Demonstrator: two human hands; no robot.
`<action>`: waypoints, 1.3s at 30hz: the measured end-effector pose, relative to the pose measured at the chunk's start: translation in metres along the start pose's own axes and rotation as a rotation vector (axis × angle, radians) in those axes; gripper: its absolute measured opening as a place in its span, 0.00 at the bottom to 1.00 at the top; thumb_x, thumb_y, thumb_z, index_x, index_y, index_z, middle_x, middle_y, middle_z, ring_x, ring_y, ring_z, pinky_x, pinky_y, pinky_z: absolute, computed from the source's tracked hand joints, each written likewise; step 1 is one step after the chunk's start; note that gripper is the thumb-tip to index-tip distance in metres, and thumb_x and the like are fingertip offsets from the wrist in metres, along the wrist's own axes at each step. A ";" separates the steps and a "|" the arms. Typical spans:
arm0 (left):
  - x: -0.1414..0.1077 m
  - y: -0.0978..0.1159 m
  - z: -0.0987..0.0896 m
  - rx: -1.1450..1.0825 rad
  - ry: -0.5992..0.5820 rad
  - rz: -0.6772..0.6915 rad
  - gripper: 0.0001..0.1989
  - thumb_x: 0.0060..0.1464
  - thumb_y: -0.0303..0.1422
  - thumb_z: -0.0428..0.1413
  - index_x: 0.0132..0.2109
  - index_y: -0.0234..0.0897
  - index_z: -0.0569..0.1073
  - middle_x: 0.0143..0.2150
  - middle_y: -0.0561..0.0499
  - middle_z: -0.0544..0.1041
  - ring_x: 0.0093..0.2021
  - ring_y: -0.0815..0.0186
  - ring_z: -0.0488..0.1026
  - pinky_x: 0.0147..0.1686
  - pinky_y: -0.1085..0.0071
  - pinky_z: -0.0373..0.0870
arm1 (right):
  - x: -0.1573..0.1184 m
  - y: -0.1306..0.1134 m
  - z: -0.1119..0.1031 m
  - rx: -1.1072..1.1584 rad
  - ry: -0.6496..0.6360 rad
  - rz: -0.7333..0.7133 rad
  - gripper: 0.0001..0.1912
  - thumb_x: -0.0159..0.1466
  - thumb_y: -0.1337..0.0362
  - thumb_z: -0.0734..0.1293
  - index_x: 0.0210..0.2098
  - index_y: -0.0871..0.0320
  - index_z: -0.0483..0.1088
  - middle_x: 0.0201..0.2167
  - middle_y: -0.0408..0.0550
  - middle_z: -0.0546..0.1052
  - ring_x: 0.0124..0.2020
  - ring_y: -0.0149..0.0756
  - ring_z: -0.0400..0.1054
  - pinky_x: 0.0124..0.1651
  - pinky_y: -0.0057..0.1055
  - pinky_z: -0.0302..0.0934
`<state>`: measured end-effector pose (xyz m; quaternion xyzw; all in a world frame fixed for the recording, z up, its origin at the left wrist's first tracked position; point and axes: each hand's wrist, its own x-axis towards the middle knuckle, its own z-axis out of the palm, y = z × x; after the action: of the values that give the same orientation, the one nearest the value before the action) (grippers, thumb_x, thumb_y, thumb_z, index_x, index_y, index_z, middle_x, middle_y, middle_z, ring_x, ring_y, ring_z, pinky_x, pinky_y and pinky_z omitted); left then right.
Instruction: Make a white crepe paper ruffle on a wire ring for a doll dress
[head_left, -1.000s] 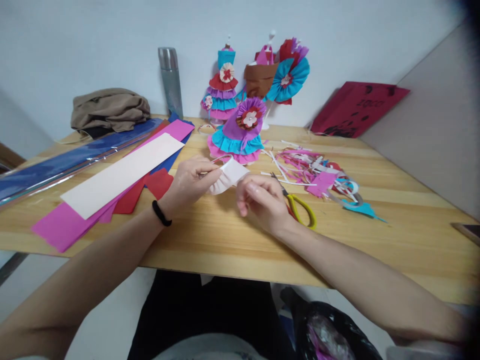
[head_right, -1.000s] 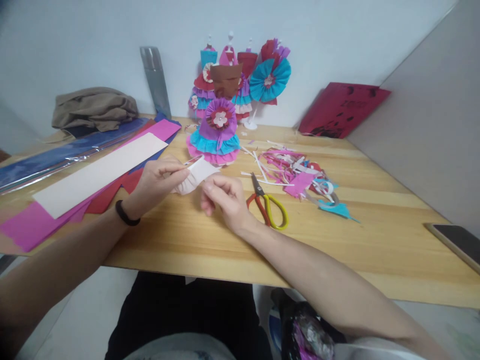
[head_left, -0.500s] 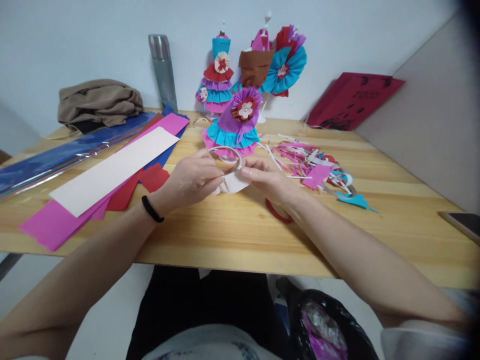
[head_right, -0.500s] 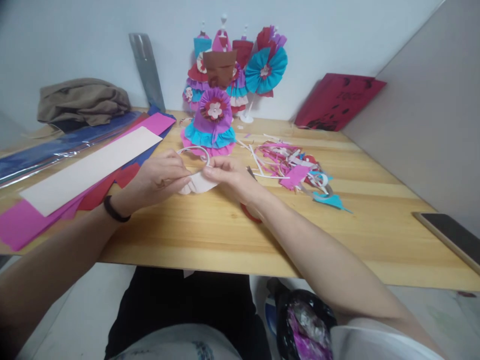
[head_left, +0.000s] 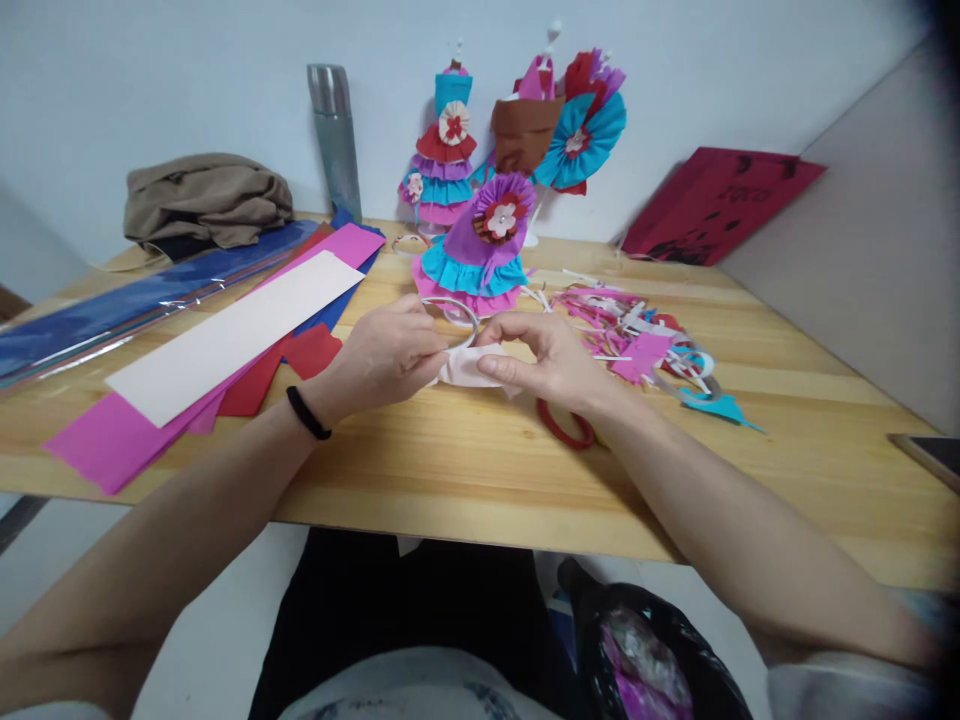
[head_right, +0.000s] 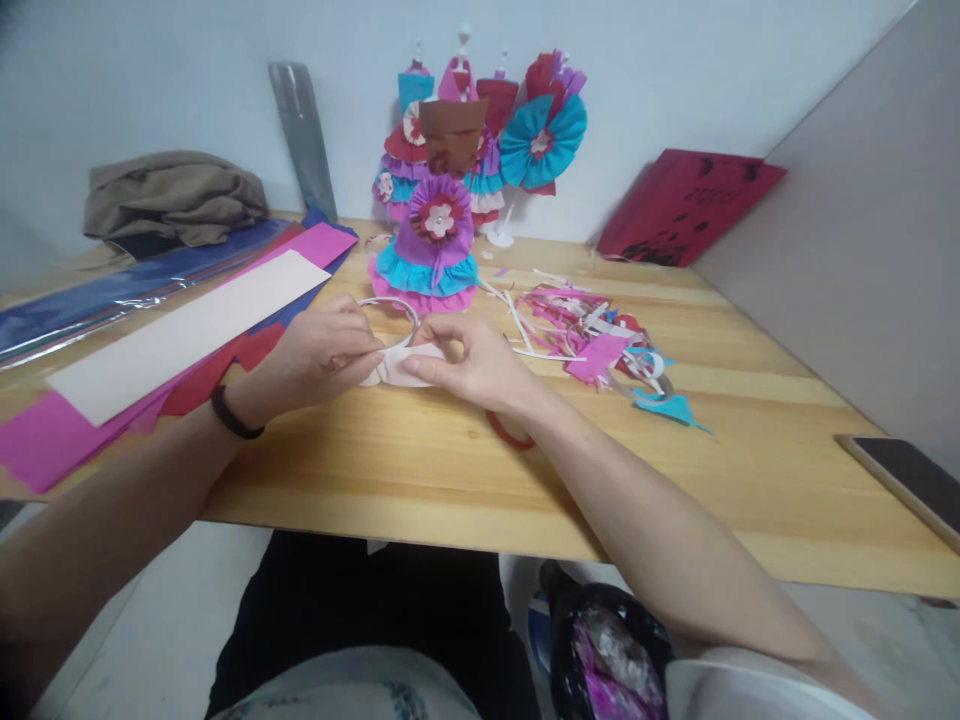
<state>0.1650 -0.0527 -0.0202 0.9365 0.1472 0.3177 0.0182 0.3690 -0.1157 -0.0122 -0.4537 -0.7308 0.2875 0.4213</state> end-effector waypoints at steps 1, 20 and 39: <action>0.000 0.000 0.001 -0.018 0.009 0.006 0.17 0.59 0.30 0.50 0.22 0.37 0.68 0.22 0.51 0.67 0.29 0.65 0.63 0.31 0.68 0.60 | -0.001 0.000 0.001 -0.057 0.024 -0.010 0.07 0.55 0.61 0.71 0.24 0.56 0.72 0.24 0.44 0.73 0.28 0.36 0.65 0.35 0.35 0.56; -0.002 0.005 0.004 -0.051 -0.029 -0.040 0.16 0.57 0.27 0.51 0.21 0.38 0.67 0.20 0.51 0.66 0.26 0.66 0.60 0.29 0.65 0.59 | -0.008 -0.006 0.021 -0.174 0.119 0.009 0.07 0.53 0.70 0.68 0.21 0.53 0.70 0.17 0.41 0.69 0.21 0.31 0.58 0.27 0.32 0.50; -0.001 0.006 0.002 -0.009 0.035 -0.025 0.15 0.55 0.27 0.50 0.20 0.38 0.65 0.20 0.51 0.64 0.27 0.65 0.61 0.28 0.67 0.58 | -0.003 0.000 0.031 0.247 0.203 0.258 0.08 0.49 0.61 0.71 0.19 0.57 0.69 0.17 0.41 0.70 0.20 0.29 0.59 0.23 0.27 0.52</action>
<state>0.1669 -0.0589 -0.0212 0.9289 0.1579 0.3342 0.0240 0.3430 -0.1199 -0.0283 -0.5149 -0.5795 0.3793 0.5051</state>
